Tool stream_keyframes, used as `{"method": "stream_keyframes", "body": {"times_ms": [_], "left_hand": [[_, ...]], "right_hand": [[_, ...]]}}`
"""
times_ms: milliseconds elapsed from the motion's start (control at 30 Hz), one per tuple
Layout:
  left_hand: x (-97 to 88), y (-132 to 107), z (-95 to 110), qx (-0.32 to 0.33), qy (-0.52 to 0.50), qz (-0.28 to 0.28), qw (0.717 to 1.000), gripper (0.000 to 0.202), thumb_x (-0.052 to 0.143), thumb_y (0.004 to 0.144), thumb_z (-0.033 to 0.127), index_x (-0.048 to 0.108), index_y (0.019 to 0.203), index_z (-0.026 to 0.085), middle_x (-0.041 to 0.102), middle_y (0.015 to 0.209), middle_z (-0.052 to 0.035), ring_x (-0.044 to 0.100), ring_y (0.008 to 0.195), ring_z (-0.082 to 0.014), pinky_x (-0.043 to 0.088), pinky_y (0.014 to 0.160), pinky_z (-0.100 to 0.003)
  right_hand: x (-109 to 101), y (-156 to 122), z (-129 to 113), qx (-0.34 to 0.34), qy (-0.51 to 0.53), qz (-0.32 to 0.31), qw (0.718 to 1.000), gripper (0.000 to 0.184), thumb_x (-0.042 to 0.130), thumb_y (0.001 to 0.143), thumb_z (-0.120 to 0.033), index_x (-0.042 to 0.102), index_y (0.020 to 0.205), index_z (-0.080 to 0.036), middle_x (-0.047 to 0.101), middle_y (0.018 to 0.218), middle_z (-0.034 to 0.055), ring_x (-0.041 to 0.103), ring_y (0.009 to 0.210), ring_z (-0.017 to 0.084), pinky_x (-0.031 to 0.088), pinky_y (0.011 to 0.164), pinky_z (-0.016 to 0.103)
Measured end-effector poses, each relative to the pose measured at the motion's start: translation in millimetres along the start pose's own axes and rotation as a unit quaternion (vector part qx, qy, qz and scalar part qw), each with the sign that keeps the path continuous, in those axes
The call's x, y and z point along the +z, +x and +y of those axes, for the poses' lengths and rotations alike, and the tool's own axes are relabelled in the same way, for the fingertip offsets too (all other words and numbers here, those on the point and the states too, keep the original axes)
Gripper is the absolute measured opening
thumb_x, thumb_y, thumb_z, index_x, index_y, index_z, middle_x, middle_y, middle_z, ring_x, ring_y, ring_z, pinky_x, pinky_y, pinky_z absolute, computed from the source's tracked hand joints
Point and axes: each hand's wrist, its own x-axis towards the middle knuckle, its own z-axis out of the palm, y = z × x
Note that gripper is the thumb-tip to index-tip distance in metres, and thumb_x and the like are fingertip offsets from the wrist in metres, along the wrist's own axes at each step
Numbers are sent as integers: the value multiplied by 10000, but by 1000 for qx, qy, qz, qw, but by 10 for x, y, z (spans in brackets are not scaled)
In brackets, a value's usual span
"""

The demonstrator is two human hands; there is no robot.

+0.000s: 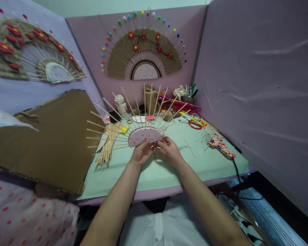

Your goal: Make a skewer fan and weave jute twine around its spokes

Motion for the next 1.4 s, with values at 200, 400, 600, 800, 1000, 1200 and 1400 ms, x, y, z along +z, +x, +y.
{"method": "stream_keyframes", "body": {"times_ms": [200,400,600,800,1000,1200,1400], "left_hand": [[17,3,51,-28,-122,-28,992,252,632,798,306,642,978,130,702,1013,-118,612,1070,-282,381,1024,-493],[1,4,82,-54,-191,28,980,296,529,878,314,572,1122,153,696,1026,-129,639,1028,-269,405,997,-534],[26,0,96,-59,-177,36,982,291,524,882,286,564,1131,140,700,993,-125,647,1003,-260,410,991,-549],[8,10,60,-68,-138,4,988,252,545,863,275,609,1025,94,704,963,-149,650,991,-278,413,997,-540],[34,13,21,-76,-110,1,991,216,537,865,244,624,988,91,714,940,-132,668,935,-258,452,973,-509],[48,2,20,-84,-100,14,991,175,544,857,217,621,974,112,706,957,-115,664,937,-251,459,955,-534],[47,16,30,-81,-120,19,989,192,529,872,246,614,985,117,708,944,-116,666,939,-248,445,974,-524]], "right_hand": [[-47,-179,63,-85,-143,121,979,312,709,717,-357,592,954,-193,610,726,-31,553,544,87,427,460,190],[-11,-314,8,-184,-348,122,911,220,581,829,-367,671,921,-188,658,792,26,561,641,127,443,572,241],[12,-342,-64,-254,-448,99,851,194,519,875,-285,673,942,-188,674,861,45,598,732,146,460,637,254],[-32,-332,-175,-310,-523,88,789,183,480,910,-259,650,933,-194,666,857,47,611,786,158,472,699,265],[-67,-295,-285,-332,-646,93,681,196,468,926,-273,649,954,-205,625,905,58,602,810,158,449,708,255],[-84,-234,-288,-321,-680,138,645,169,515,907,-295,654,861,-209,608,839,30,581,710,137,406,627,241],[-78,-168,-296,-328,-659,150,660,175,507,910,-317,633,910,-197,610,878,49,568,720,154,433,672,269]]}}
